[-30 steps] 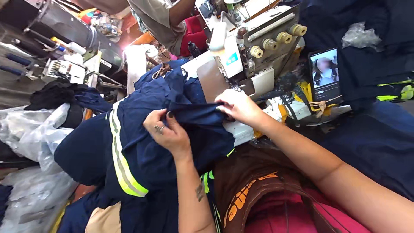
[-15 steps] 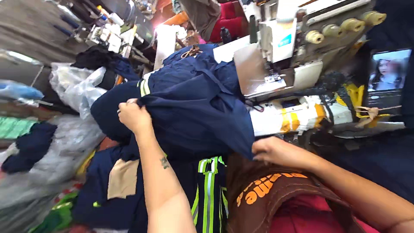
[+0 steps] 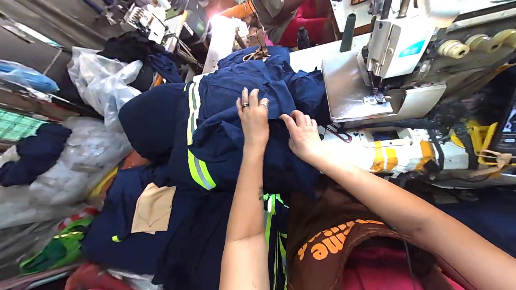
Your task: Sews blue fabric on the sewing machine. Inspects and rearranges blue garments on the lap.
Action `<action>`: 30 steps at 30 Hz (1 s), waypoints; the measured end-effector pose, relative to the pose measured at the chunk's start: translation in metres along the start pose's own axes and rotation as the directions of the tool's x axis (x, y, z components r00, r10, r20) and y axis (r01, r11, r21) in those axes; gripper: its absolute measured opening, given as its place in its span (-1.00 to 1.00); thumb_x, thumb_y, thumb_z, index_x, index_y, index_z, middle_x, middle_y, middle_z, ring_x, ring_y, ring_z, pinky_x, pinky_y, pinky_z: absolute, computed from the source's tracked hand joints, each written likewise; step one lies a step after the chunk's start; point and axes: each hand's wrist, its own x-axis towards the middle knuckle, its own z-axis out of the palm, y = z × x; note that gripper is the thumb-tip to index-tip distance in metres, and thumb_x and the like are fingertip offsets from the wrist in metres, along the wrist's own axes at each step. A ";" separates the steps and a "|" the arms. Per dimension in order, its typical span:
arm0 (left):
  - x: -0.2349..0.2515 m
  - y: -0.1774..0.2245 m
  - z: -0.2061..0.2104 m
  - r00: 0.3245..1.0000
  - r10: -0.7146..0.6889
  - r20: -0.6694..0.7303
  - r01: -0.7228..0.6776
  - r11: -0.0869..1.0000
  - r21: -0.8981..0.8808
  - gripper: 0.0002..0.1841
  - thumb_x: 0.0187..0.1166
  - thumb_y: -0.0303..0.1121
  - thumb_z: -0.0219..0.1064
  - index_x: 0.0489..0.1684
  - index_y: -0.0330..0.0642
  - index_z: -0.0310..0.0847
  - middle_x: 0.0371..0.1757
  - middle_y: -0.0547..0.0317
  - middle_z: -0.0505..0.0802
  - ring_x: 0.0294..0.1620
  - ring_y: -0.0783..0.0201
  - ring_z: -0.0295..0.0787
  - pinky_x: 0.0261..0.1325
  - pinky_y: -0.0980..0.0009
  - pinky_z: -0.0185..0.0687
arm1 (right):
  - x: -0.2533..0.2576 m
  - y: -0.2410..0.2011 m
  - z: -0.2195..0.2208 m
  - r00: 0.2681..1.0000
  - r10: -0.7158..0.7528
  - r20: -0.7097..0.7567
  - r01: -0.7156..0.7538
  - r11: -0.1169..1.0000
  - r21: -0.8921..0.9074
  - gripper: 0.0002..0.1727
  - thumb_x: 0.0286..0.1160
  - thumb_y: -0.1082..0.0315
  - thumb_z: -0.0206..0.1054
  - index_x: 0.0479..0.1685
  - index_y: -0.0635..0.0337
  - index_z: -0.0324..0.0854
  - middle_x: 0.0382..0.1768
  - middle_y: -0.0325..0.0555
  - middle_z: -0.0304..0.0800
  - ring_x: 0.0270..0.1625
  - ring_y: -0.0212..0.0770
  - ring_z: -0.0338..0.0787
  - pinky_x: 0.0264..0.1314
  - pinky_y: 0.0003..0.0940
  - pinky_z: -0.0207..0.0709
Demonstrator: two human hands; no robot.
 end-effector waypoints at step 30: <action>-0.096 -0.026 0.034 0.943 -0.321 -0.086 0.318 0.947 -0.050 -0.55 0.77 -0.10 0.21 -0.40 -0.31 0.72 -0.26 -0.16 0.86 -0.22 -0.16 0.86 -0.26 -0.16 0.66 | 0.105 0.041 -0.081 0.913 -0.015 0.407 0.223 0.854 -0.470 -0.82 0.54 0.59 0.20 -0.24 0.39 0.76 -0.15 0.31 0.83 0.10 0.37 0.79 0.32 0.43 0.42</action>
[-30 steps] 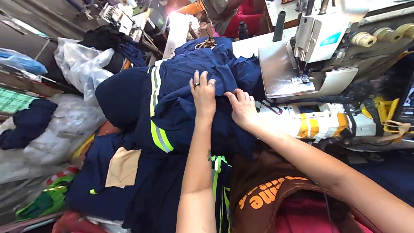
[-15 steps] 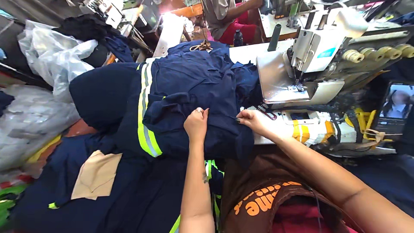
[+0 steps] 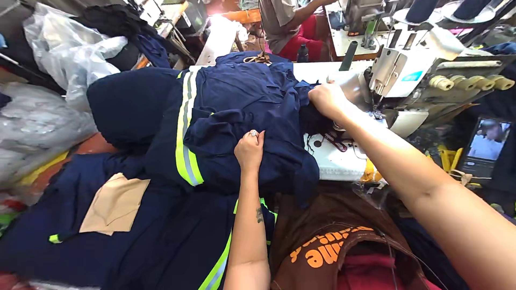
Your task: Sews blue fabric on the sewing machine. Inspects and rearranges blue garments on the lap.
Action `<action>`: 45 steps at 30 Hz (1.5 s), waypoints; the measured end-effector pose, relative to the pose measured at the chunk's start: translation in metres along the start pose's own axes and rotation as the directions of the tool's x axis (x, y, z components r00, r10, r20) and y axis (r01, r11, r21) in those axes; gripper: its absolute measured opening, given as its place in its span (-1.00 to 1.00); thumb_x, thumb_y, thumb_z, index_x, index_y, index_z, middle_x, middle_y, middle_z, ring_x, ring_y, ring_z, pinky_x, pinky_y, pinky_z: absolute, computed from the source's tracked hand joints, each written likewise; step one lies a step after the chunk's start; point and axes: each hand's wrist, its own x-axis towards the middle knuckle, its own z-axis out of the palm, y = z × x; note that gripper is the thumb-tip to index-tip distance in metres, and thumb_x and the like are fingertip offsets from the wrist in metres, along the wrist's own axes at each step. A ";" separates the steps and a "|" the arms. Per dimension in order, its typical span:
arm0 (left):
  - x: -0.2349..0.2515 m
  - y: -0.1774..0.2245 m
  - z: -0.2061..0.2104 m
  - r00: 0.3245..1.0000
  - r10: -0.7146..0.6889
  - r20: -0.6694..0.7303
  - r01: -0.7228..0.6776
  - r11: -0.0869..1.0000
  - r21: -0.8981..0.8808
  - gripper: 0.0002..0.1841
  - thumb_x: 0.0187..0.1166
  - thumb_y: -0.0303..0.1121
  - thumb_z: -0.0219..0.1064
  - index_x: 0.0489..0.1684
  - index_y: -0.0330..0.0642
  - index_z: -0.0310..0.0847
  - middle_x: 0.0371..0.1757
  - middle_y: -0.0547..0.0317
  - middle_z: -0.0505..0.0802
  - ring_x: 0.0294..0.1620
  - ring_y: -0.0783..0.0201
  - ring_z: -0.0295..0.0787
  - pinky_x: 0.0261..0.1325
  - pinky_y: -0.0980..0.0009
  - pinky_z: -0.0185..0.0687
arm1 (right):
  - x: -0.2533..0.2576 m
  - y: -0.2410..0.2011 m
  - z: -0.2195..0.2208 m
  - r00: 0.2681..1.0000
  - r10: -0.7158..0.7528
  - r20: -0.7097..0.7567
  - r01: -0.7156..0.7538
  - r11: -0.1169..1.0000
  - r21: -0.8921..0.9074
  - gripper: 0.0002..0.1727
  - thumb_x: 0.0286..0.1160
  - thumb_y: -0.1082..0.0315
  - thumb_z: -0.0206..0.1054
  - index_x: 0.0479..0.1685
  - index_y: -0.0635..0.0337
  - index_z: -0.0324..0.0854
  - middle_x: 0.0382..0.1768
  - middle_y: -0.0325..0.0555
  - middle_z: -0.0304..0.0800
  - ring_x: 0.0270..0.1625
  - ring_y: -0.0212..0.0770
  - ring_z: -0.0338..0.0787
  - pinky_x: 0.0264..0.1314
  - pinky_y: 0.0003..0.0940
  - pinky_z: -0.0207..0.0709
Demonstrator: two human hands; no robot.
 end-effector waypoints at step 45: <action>-0.064 0.136 -0.077 0.239 0.846 0.477 0.750 0.151 -0.644 -0.87 0.55 -0.28 0.45 -0.11 -0.09 0.79 -0.26 0.31 0.94 -0.30 0.48 0.89 -0.19 0.49 0.83 | -0.222 -0.005 0.001 0.951 -0.267 -0.157 -0.106 -0.757 0.644 -0.74 0.61 0.17 0.11 -0.15 -0.12 0.76 -0.56 -0.37 0.74 -0.60 -0.53 0.70 -0.63 -0.60 0.58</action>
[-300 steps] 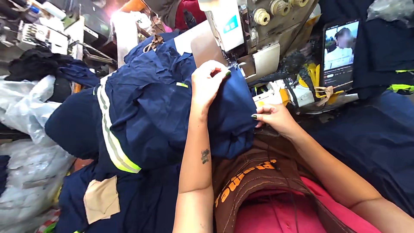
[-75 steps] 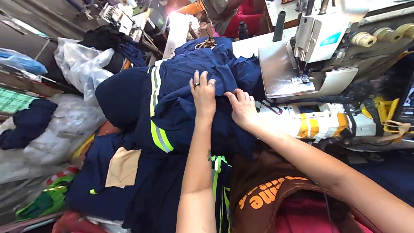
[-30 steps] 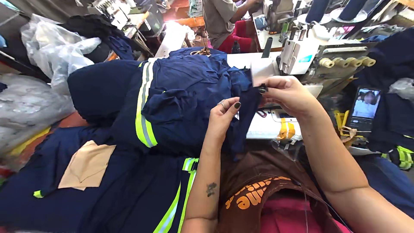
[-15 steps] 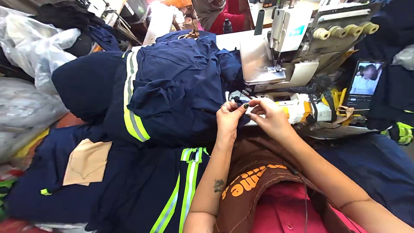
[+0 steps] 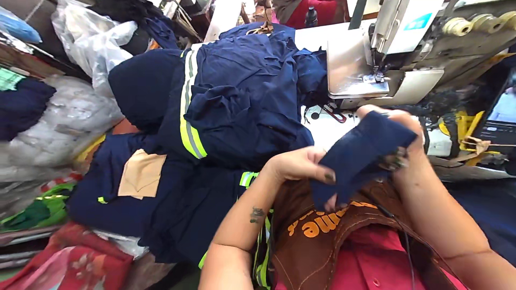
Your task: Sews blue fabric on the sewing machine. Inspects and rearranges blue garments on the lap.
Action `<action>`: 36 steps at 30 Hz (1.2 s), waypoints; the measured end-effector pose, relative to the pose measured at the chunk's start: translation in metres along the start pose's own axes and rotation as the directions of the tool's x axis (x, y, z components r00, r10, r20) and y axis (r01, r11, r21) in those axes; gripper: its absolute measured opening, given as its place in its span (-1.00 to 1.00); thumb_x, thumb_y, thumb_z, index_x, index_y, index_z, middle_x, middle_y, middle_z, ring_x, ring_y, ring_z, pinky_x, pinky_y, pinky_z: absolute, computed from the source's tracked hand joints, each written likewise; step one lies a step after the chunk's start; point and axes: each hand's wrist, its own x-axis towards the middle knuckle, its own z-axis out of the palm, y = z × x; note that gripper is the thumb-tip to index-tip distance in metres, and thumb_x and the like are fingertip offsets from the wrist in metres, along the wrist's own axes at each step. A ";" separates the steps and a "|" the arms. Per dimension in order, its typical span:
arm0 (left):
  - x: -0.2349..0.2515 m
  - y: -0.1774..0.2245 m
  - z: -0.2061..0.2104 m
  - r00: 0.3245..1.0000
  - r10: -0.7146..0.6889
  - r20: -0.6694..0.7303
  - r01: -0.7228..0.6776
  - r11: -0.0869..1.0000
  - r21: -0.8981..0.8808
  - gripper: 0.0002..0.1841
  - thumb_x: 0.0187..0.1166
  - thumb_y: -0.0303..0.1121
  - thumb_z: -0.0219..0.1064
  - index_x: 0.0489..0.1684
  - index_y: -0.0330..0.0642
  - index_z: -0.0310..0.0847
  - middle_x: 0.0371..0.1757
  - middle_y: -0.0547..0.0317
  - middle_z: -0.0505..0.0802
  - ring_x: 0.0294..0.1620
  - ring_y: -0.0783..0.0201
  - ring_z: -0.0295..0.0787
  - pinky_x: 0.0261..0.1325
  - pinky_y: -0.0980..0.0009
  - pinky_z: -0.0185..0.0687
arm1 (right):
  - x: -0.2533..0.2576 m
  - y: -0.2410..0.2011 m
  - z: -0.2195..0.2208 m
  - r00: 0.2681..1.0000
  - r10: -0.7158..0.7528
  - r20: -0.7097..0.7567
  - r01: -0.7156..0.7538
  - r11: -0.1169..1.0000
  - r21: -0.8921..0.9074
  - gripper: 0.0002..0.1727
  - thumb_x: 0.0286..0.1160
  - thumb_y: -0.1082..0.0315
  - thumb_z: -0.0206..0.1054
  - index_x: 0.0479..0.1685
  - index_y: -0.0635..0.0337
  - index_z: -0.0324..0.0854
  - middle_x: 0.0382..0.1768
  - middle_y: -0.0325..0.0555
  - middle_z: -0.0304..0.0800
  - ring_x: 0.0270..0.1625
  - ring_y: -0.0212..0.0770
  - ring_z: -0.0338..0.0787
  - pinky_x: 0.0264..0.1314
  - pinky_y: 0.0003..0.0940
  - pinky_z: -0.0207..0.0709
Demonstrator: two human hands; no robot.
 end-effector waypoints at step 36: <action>-0.058 -0.021 -0.008 0.641 0.745 -0.182 0.624 -0.368 0.689 -0.77 0.62 -0.20 0.44 -0.22 -0.21 0.82 -0.20 -0.02 0.88 -0.06 -0.01 0.82 0.10 0.00 0.59 | -0.003 0.051 -0.016 0.978 -0.114 -0.176 -0.193 -0.154 -0.969 -0.72 0.56 0.05 0.40 -0.06 0.02 0.85 -0.43 -0.22 0.81 -0.40 -0.20 0.76 -0.29 -0.06 0.65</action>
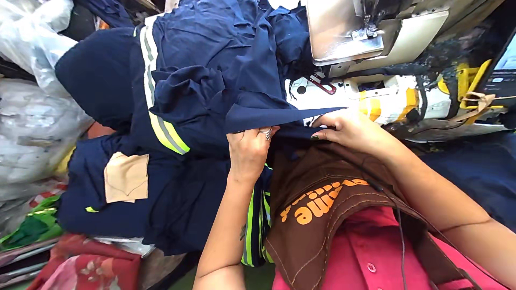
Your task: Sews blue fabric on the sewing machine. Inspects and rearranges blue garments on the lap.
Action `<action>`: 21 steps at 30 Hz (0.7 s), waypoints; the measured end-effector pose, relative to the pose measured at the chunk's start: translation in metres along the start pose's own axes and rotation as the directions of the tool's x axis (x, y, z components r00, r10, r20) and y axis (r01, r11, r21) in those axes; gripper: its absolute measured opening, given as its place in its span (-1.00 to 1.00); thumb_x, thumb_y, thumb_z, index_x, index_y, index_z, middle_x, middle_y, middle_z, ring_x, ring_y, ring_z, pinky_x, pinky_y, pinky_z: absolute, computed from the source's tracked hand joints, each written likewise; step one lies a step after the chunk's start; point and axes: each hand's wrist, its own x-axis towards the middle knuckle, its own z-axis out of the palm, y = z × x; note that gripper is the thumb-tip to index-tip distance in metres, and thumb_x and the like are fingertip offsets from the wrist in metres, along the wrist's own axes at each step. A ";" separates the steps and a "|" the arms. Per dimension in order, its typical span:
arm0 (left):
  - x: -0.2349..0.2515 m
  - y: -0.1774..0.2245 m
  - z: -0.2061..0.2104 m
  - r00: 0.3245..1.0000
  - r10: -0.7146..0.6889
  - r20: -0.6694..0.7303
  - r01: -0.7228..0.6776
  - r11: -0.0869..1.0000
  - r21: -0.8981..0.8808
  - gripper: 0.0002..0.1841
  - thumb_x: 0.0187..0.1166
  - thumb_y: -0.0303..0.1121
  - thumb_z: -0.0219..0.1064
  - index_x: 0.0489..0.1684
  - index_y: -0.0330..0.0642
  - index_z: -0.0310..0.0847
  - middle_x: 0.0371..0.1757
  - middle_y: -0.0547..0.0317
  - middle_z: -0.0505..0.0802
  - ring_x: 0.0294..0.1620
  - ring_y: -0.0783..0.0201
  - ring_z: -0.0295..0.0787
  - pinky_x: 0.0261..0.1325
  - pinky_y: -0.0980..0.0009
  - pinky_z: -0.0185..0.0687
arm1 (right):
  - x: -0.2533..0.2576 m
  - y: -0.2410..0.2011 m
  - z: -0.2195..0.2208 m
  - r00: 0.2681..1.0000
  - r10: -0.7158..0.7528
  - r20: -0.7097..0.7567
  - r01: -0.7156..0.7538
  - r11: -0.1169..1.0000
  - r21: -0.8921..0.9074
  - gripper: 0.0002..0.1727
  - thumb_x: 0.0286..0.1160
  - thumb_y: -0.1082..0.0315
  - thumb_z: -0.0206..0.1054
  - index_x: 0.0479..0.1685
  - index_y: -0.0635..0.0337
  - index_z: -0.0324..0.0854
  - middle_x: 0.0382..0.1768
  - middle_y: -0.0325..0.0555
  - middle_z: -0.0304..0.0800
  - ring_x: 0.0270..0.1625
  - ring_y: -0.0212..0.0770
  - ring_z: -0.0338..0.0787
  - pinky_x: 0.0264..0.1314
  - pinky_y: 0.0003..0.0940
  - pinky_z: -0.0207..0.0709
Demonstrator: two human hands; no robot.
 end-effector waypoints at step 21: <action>0.047 -0.112 0.000 0.870 -0.308 0.386 0.446 0.825 -0.347 -0.87 0.44 -0.37 0.55 -0.19 -0.21 0.86 0.23 -0.07 0.75 0.26 0.06 0.69 0.32 0.04 0.62 | 0.140 -0.016 0.053 0.980 0.150 -0.133 -0.065 0.864 0.499 -0.83 0.44 0.34 0.53 -0.15 0.25 0.75 0.03 -0.04 0.76 -0.24 -0.33 0.74 -0.24 -0.39 0.67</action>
